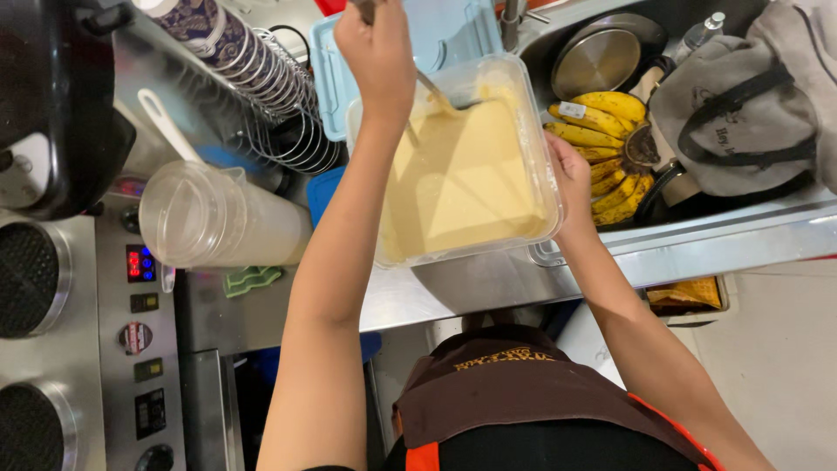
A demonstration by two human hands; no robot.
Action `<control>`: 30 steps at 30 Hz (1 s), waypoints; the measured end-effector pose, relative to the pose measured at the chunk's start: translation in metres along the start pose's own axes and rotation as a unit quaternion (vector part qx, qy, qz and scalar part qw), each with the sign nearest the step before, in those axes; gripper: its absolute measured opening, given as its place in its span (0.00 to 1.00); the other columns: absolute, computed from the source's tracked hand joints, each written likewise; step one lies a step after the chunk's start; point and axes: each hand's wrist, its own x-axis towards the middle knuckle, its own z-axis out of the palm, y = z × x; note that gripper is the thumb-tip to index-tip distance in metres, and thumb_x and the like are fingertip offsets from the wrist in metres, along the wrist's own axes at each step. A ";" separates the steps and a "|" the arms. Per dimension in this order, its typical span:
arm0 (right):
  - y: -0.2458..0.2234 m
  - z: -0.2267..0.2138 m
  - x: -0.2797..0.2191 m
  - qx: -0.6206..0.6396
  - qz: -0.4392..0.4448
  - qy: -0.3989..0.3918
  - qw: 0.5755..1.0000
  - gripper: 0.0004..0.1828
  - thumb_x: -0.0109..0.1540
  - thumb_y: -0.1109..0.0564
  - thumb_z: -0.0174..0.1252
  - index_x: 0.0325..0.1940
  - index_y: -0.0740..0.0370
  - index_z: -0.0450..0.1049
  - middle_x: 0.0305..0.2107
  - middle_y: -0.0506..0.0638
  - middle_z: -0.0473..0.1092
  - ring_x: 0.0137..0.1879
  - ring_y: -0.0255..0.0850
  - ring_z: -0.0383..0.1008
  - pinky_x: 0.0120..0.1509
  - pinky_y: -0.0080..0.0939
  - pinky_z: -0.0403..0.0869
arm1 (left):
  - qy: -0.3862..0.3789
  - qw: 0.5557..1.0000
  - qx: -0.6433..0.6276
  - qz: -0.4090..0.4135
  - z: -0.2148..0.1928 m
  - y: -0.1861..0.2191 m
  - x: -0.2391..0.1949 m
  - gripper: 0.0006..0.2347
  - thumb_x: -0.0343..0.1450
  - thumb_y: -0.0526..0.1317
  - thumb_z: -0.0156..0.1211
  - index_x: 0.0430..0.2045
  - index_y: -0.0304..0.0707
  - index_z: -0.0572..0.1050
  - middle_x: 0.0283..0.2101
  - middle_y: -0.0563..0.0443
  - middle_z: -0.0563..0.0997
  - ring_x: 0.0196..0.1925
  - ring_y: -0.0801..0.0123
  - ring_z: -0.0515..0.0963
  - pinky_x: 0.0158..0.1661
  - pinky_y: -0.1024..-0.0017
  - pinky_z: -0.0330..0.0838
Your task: The person whisks a yellow batter in a clear plastic container using a metal whisk. They hold the container with one hand and whisk with the other, occasionally scraping the sides. The person briefly pauses to look around before resuming whisking and then sets the whisk down.
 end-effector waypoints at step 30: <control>-0.012 0.008 -0.005 -0.027 -0.031 -0.012 0.999 0.14 0.74 0.54 0.54 0.55 0.69 0.75 0.39 0.44 0.75 0.40 0.26 0.71 0.46 0.27 0.72 | -0.079 0.982 -0.133 -0.105 -0.046 0.148 -0.046 0.15 0.79 0.42 0.54 0.24 0.36 0.61 0.20 0.60 0.56 0.19 0.79 0.54 0.23 0.72 0.47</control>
